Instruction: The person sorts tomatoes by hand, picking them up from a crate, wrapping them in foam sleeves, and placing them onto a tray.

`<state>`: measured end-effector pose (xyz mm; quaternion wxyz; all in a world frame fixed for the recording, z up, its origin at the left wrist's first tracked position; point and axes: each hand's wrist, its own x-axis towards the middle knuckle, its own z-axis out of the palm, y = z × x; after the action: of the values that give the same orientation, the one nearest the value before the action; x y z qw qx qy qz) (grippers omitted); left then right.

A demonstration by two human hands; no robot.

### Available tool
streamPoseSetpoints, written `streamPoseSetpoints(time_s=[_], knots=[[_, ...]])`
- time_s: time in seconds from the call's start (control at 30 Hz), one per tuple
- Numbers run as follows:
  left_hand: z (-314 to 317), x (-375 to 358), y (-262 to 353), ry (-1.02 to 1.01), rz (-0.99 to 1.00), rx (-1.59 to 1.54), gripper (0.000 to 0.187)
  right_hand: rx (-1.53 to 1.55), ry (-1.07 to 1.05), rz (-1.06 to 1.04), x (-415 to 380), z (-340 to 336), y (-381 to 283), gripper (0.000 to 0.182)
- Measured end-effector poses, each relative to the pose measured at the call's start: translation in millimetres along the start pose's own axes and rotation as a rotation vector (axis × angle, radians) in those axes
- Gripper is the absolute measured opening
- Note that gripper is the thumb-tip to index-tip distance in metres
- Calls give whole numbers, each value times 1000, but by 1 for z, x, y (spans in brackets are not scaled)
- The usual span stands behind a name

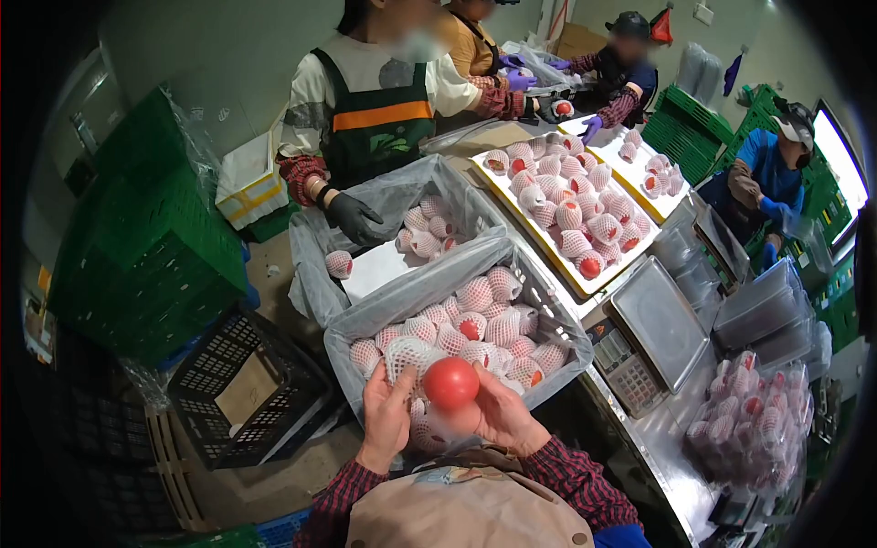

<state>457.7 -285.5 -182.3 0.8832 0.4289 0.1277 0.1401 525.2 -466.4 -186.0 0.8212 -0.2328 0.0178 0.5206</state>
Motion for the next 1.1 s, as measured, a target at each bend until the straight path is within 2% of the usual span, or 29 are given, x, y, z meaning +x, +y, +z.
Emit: streamPoseSetpoints(time_s=[0.1,0.13,0.2,0.27,0.3,0.33,0.37,0.4,0.43,0.5,0.57,0.6,0.63,0.67,0.9,0.97,1.1], knots=[[-8,1,-7,64,-61,-56,28,-21,-19,-40,-3,15,-2,48],[-6,0,-6,64,-62,-55,28,-132,-2,-121,-4,20,-4,47],[-1,-1,-2,114,5,-63,28,-241,18,-204,-7,29,-6,48],[-13,-4,-4,122,28,54,27,-853,142,-485,-11,37,-8,58],[-19,-6,-5,132,53,170,27,-852,144,-484,-11,35,-9,58],[-23,-8,-6,133,52,170,27,-1083,176,-603,-10,32,-10,64],[-26,-10,-6,107,79,350,27,-1315,207,-722,-10,30,-11,69],[-28,-12,-6,82,105,532,27,-1313,206,-720,-10,29,-12,69],[-27,-15,-4,85,103,534,27,-1370,207,-790,-10,28,-13,72],[-21,-25,7,-6,45,943,29,-1424,207,-859,-11,27,-12,75],[-2,-28,11,-19,31,913,27,-1379,260,-868,-11,27,-8,78],[7,-27,8,-98,131,816,32,-1378,258,-866,-11,28,-8,78],[13,-26,7,-176,228,716,39,-1411,262,-894,-11,29,-8,77],[15,-26,8,-171,247,819,54,-1445,266,-922,-11,30,-9,77],[29,-23,4,-159,309,826,59,-1465,270,-958,-12,29,-10,74],[33,-23,5,-149,233,655,61,-1506,268,-997,-13,31,-11,71],[36,-23,7,-189,250,635,66,-1481,247,-1013,-12,27,-8,69]])
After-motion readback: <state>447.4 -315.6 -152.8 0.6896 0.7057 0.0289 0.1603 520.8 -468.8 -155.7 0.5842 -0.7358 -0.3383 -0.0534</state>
